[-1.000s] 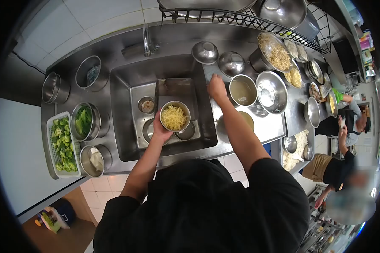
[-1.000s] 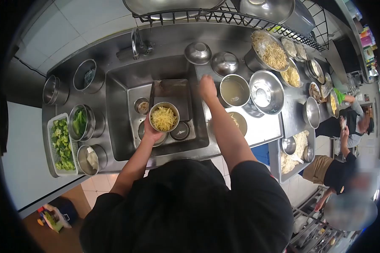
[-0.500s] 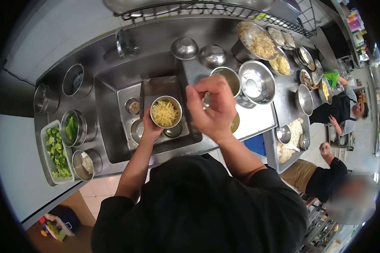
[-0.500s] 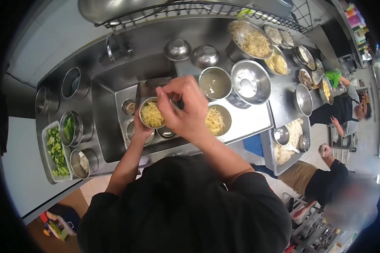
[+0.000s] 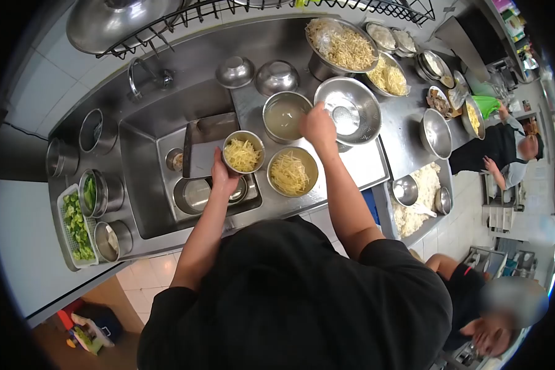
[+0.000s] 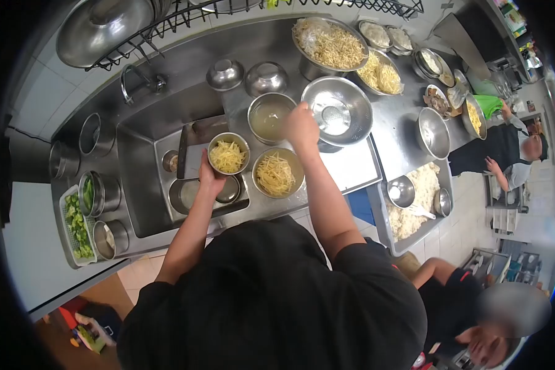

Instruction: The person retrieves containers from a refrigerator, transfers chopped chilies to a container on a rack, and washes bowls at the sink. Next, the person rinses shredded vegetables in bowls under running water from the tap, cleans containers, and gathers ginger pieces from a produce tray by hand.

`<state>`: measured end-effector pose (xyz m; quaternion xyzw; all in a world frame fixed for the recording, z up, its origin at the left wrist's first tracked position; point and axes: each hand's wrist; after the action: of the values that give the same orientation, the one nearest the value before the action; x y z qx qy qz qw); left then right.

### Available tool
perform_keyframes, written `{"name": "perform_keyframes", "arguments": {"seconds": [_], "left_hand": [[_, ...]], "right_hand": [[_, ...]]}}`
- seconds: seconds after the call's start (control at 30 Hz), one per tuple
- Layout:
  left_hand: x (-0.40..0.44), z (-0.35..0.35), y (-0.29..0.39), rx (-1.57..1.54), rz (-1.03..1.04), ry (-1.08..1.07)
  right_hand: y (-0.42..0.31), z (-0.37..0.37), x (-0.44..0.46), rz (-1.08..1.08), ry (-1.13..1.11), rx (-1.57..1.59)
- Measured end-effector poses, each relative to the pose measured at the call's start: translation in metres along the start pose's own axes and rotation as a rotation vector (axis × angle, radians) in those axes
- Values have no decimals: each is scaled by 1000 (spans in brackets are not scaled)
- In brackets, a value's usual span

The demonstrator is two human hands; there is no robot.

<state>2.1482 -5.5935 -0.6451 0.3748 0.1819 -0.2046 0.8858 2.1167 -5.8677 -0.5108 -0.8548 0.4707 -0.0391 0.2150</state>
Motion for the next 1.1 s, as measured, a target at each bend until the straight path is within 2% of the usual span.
{"name": "perform_keyframes", "arguments": {"seconds": [0.03,0.1,0.23,0.3,0.33,0.4,0.43,0.47,0.53,0.57,0.67,0.73,0.8,0.9,1.0,1.07,1.1], "left_hand": [[-5,15,0,45,18,40],[2,25,-11,119,54,95],[30,15,-28,466,238,192],[17,35,-17,751,363,256],[22,32,-17,751,374,262],[30,25,-20,1279,553,200],[28,28,-16,1397,531,172],[18,41,-10,1391,537,187],[1,65,-5,990,298,168],[8,58,-13,802,268,142],[5,60,-13,706,196,79],[0,71,-4,735,248,79],[-16,96,15,617,548,26],[-35,130,57,496,527,-8],[-24,117,84,497,531,0],[-34,119,110,549,555,77],[-33,115,120,612,578,123]], "right_hand": [[12,5,16,-2,-8,4],[30,15,40,-72,-415,-76],[36,24,56,-90,-444,56],[33,24,53,66,-533,633],[32,29,59,56,-539,638],[34,39,67,0,-556,720],[33,38,68,-10,-566,717],[29,34,68,-44,-556,696],[21,26,68,-96,-554,669],[17,23,67,-88,-558,775],[-5,3,57,-112,-557,938],[-15,-2,62,-202,-596,840],[-29,6,62,-243,-627,840],[-54,21,43,-278,-670,921],[-83,42,19,-339,-732,988],[-98,74,14,-423,-684,947],[-102,83,7,-380,-791,953]]}}
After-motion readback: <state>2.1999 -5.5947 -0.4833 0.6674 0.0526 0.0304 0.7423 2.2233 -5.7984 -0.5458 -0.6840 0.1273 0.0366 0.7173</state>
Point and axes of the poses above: each hand's wrist, its own x-axis towards the middle knuckle, its own z-axis out of the palm, y = z × x, and after that the axes turned 13 degrees about z, right-handed
